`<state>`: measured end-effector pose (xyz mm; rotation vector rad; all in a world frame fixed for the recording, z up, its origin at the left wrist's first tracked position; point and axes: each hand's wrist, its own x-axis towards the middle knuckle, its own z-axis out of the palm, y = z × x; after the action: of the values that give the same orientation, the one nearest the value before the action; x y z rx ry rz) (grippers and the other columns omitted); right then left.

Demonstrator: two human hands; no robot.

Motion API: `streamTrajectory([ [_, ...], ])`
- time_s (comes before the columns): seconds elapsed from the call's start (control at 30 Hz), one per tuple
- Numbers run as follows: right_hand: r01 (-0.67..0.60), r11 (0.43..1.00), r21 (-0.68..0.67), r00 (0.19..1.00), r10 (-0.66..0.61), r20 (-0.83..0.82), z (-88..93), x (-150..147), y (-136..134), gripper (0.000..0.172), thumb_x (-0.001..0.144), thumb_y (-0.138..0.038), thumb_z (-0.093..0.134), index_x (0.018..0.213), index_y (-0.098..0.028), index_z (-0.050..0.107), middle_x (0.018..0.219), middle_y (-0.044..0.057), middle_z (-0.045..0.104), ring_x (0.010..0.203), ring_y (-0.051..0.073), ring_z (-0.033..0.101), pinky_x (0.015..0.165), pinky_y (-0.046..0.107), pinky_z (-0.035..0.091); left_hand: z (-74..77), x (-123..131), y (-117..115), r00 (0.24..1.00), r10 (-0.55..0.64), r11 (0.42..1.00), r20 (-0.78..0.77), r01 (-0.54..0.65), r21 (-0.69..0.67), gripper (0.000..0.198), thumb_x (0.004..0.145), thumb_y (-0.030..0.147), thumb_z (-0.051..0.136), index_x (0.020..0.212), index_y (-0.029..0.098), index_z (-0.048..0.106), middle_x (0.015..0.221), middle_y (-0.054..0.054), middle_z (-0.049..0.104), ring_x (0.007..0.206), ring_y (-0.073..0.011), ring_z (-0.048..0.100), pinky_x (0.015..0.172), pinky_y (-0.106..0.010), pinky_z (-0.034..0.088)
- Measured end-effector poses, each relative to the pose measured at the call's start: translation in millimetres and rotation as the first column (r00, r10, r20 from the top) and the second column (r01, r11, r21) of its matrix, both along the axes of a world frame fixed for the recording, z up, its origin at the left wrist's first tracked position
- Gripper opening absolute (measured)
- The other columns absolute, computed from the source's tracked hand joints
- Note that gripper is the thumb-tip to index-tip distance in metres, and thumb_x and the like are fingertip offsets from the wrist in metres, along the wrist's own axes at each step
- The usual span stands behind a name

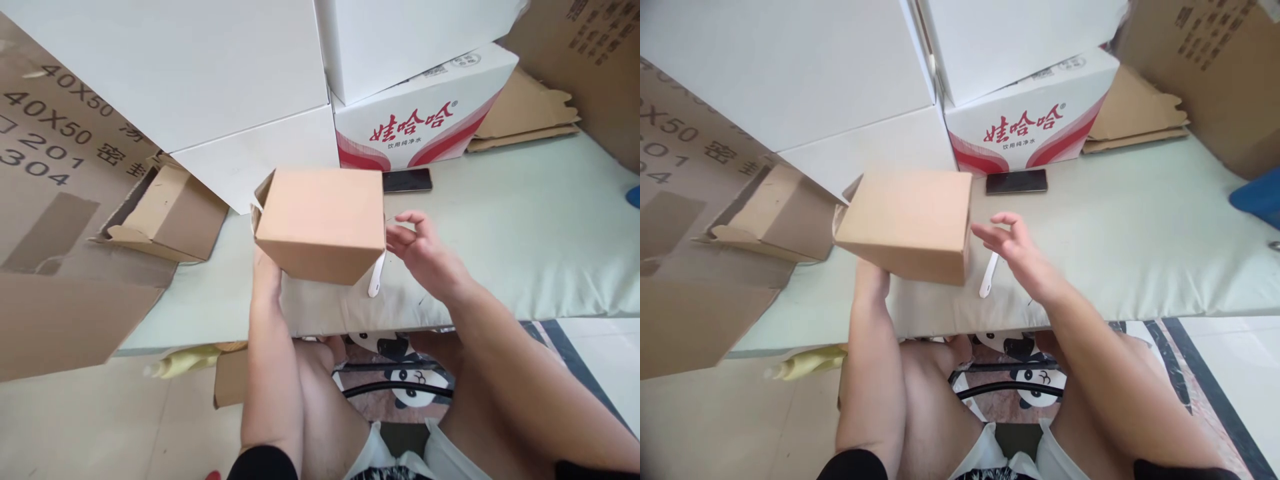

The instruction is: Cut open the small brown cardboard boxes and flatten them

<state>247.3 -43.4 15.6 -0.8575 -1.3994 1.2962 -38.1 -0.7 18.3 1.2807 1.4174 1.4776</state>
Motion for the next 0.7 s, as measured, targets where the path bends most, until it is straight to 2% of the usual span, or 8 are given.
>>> streamTrajectory([
  [0.1, -0.076, 0.984, 0.159, 0.988, 0.053, 0.145, 5.2, -12.1, -6.0, 0.057, 0.097, -0.065, 0.05, 0.146, -0.037, 0.04, 0.174, 0.004, 0.023, 0.16, 0.024, 0.026, 0.125, 0.052, 0.034, -5.7, 9.4, -3.7, 0.976, -0.144, 0.986, 0.161, 0.155, -0.059, 0.074, 0.077, 0.09, 0.053, 0.115, 0.029, 0.069, 0.123, -0.009, 0.074, 0.129, -0.0298, 0.063, 0.099, -0.042, 0.057],
  [0.13, -0.085, 0.977, 0.196, 0.98, 0.046, 0.195, 7.3, -13.9, -7.4, 0.061, 0.097, -0.063, 0.05, 0.151, -0.037, 0.038, 0.176, 0.002, 0.016, 0.162, 0.024, 0.018, 0.127, 0.051, 0.03, -6.4, 9.7, -6.1, 0.954, -0.23, 0.963, 0.191, 0.251, -0.094, 0.079, 0.07, 0.093, 0.057, 0.113, 0.028, 0.069, 0.122, -0.01, 0.075, 0.127, -0.0323, 0.065, 0.096, -0.043, 0.058],
  [0.2, -0.067, 0.965, 0.254, 0.963, -0.004, 0.271, 11.6, -13.5, -9.3, 0.066, 0.097, -0.062, 0.051, 0.157, -0.037, 0.036, 0.176, 0.002, 0.016, 0.163, 0.025, 0.011, 0.128, 0.053, 0.027, -6.6, 6.0, -11.1, 0.902, -0.369, 0.895, 0.223, 0.41, -0.177, 0.079, 0.057, 0.086, 0.076, 0.108, 0.026, 0.07, 0.115, -0.012, 0.077, 0.12, -0.0359, 0.069, 0.09, -0.044, 0.061],
  [0.3, 0.019, 0.95, 0.311, 0.949, -0.115, 0.293, 15.1, -7.8, -11.7, 0.062, 0.097, -0.06, 0.052, 0.155, -0.038, 0.043, 0.173, 0.003, 0.027, 0.162, 0.029, 0.017, 0.124, 0.054, 0.034, -7.2, -3.0, -15.1, 0.863, -0.422, 0.837, 0.278, 0.489, -0.246, 0.073, 0.053, 0.075, 0.085, 0.104, 0.025, 0.07, 0.102, -0.011, 0.079, 0.109, -0.0373, 0.073, 0.085, -0.046, 0.063],
  [0.5, -0.03, 0.972, 0.235, 0.984, -0.013, 0.179, 10.8, -6.8, -16.9, 0.055, 0.097, -0.06, 0.051, 0.15, -0.046, 0.046, 0.173, -0.004, 0.025, 0.16, 0.027, 0.026, 0.11, 0.046, 0.049, -13.7, -0.2, -16.4, 0.882, -0.324, 0.907, 0.342, 0.393, -0.154, 0.081, 0.05, 0.086, 0.075, 0.104, 0.026, 0.07, 0.092, -0.011, 0.078, 0.112, -0.0405, 0.072, 0.09, -0.055, 0.063],
  [0.57, 0.001, 0.973, 0.231, 0.991, -0.032, 0.128, 9.6, -7.4, -15.0, 0.051, 0.097, -0.061, 0.051, 0.145, -0.043, 0.05, 0.171, -0.003, 0.032, 0.156, 0.027, 0.033, 0.107, 0.045, 0.051, -12.4, 4.6, -17.8, 0.901, -0.314, 0.923, 0.3, 0.363, -0.125, 0.082, 0.05, 0.084, 0.076, 0.108, 0.026, 0.07, 0.094, -0.01, 0.077, 0.113, -0.0404, 0.071, 0.091, -0.054, 0.063],
  [0.63, 0.194, 0.958, 0.212, 0.972, -0.216, 0.088, 8.4, -6.2, -10.1, 0.045, 0.098, -0.059, 0.045, 0.134, -0.036, 0.058, 0.155, 0.004, 0.053, 0.14, 0.027, 0.054, 0.098, 0.043, 0.055, -7.6, 8.7, -18.2, 0.934, -0.281, 0.952, 0.22, 0.3, -0.055, 0.081, 0.058, 0.085, 0.069, 0.114, 0.028, 0.068, 0.099, -0.01, 0.077, 0.118, -0.039, 0.069, 0.093, -0.053, 0.062],
  [0.7, 0.391, 0.906, 0.163, 0.881, -0.42, 0.22, 6.8, -4.9, -4.2, 0.039, 0.099, -0.053, 0.042, 0.122, -0.029, 0.063, 0.119, 0.008, 0.072, 0.106, 0.026, 0.07, 0.083, 0.04, 0.055, 0.0, 11.1, -16.8, 0.966, -0.206, 0.978, 0.156, 0.199, 0.061, 0.075, 0.072, 0.088, 0.052, 0.12, 0.031, 0.065, 0.11, -0.007, 0.077, 0.126, -0.0358, 0.065, 0.097, -0.05, 0.06],
])
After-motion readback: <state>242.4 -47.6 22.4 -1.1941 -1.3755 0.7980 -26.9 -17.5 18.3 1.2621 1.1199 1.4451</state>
